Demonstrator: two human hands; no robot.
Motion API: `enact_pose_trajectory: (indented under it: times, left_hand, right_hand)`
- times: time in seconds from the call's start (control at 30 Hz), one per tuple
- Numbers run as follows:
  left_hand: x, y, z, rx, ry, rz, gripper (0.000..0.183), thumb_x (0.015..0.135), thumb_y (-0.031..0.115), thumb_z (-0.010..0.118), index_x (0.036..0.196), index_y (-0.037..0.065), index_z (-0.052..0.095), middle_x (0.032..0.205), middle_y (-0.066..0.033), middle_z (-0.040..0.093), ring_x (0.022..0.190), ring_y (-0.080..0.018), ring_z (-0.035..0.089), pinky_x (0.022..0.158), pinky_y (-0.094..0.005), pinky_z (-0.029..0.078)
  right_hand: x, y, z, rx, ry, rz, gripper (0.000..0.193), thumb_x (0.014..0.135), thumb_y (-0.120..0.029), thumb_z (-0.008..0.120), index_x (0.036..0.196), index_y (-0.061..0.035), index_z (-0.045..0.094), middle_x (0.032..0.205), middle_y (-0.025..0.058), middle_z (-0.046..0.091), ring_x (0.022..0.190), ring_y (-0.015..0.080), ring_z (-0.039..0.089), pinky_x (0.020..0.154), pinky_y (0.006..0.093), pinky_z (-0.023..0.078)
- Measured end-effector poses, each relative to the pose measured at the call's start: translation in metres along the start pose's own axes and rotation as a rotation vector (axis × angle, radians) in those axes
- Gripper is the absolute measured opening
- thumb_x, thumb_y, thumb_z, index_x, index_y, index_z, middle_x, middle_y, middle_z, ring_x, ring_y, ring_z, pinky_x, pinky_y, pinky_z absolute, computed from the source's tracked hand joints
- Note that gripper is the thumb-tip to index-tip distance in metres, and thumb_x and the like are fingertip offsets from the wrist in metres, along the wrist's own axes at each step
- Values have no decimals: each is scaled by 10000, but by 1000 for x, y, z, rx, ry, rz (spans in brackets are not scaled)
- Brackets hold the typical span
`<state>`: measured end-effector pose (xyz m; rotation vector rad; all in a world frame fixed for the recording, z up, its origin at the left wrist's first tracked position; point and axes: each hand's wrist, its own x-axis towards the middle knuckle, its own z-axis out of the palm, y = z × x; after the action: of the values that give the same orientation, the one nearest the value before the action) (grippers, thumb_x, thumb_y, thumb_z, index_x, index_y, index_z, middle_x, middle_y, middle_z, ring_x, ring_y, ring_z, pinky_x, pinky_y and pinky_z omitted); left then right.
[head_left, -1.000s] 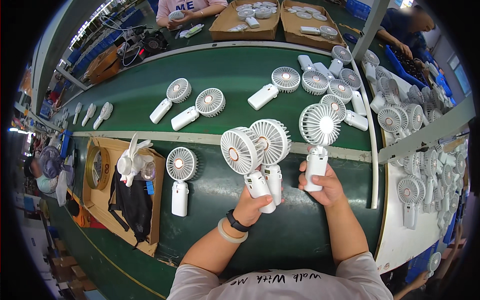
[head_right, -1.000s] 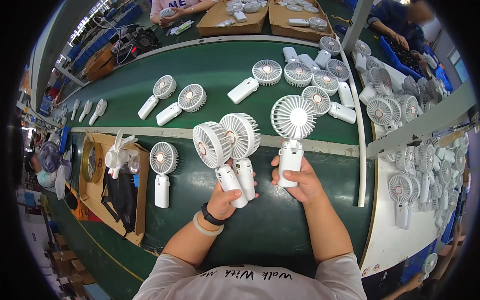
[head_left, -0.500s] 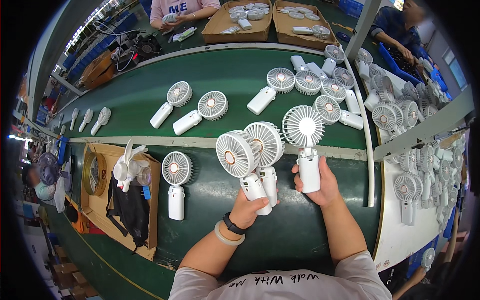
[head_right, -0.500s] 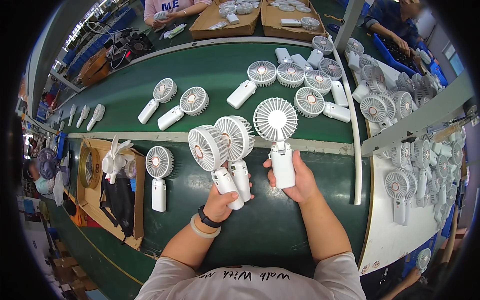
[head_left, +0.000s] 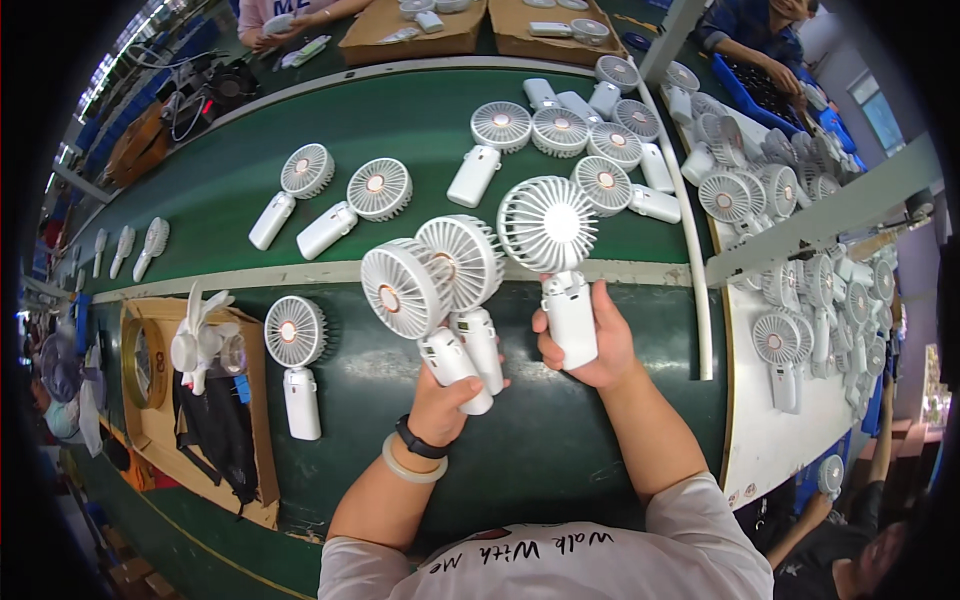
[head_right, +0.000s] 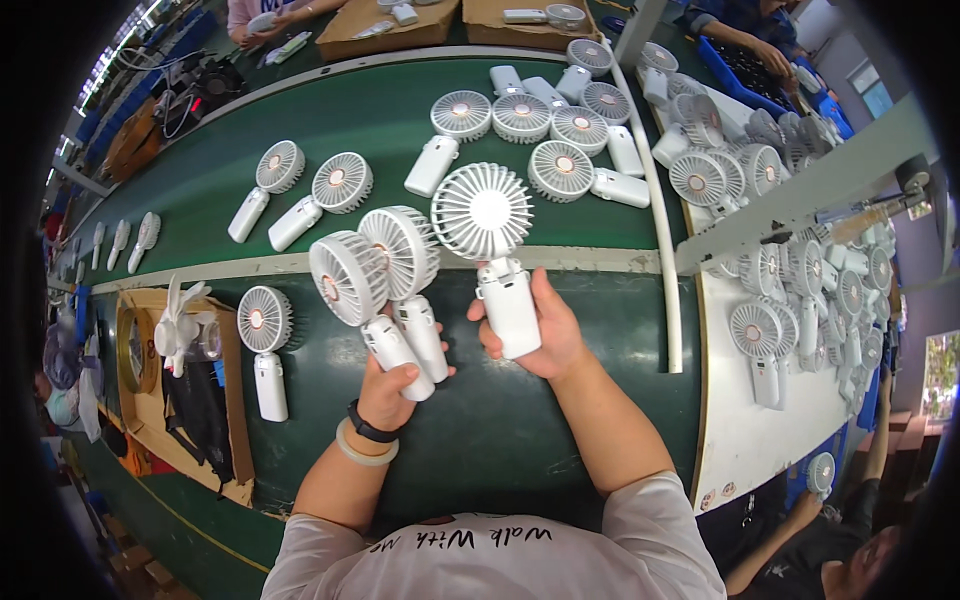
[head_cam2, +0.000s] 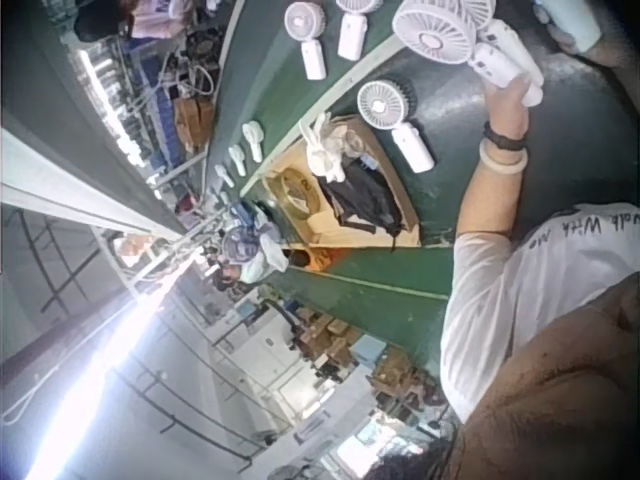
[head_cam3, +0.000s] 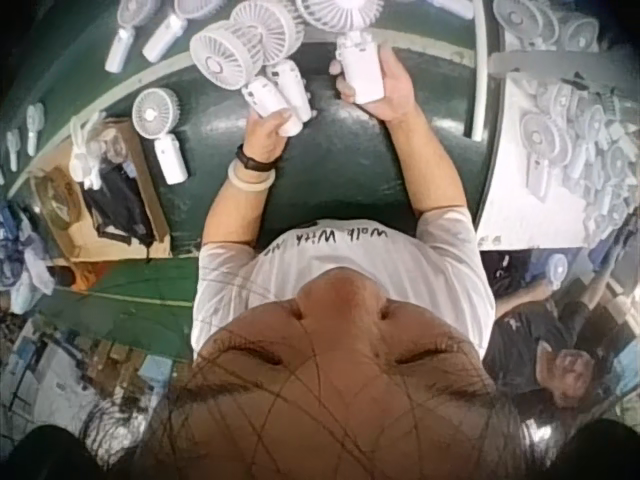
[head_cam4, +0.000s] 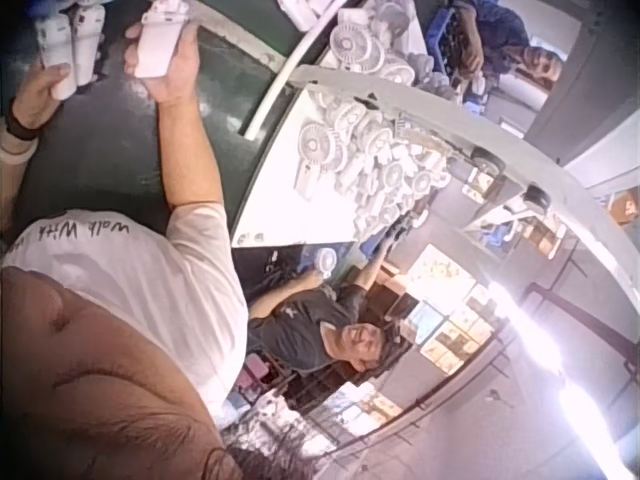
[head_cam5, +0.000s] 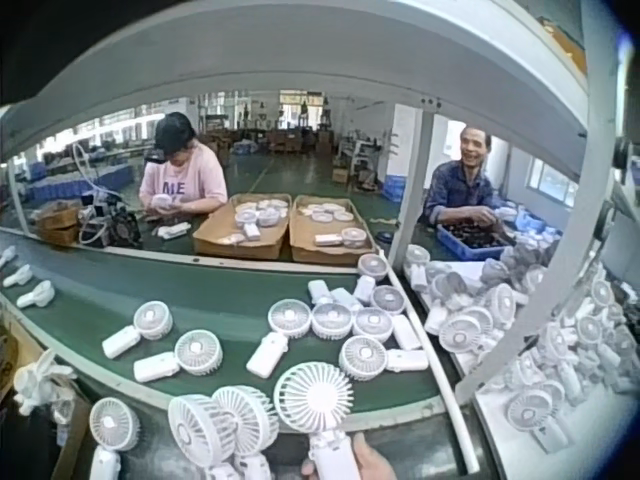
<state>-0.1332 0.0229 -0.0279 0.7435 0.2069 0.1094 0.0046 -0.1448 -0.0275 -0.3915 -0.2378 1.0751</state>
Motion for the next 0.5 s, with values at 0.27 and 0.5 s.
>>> enact_pose_trajectory:
  times: [0.27,0.5]
  left_hand:
    - [0,-2,-1,-33,15,-15,915,666,115,720,1401,160,178,1203,-167,475,1042,-273,550,795,-446,539]
    - [-1,-2,-4,-110,-30,-12,946,654,137,737,1410,161,169,1205,-184,475,1031,-287,562,771,-449,549]
  right_hand:
    - [1,-1,-3,-84,3,-23,629,941,-558,205,1325,-90,373,1023,147,583,683,227,547,600,341,448]
    - [3,4,-2,-128,157,-133,496,946,-443,366,1224,-38,437,1025,128,570,764,217,584,684,362,499]
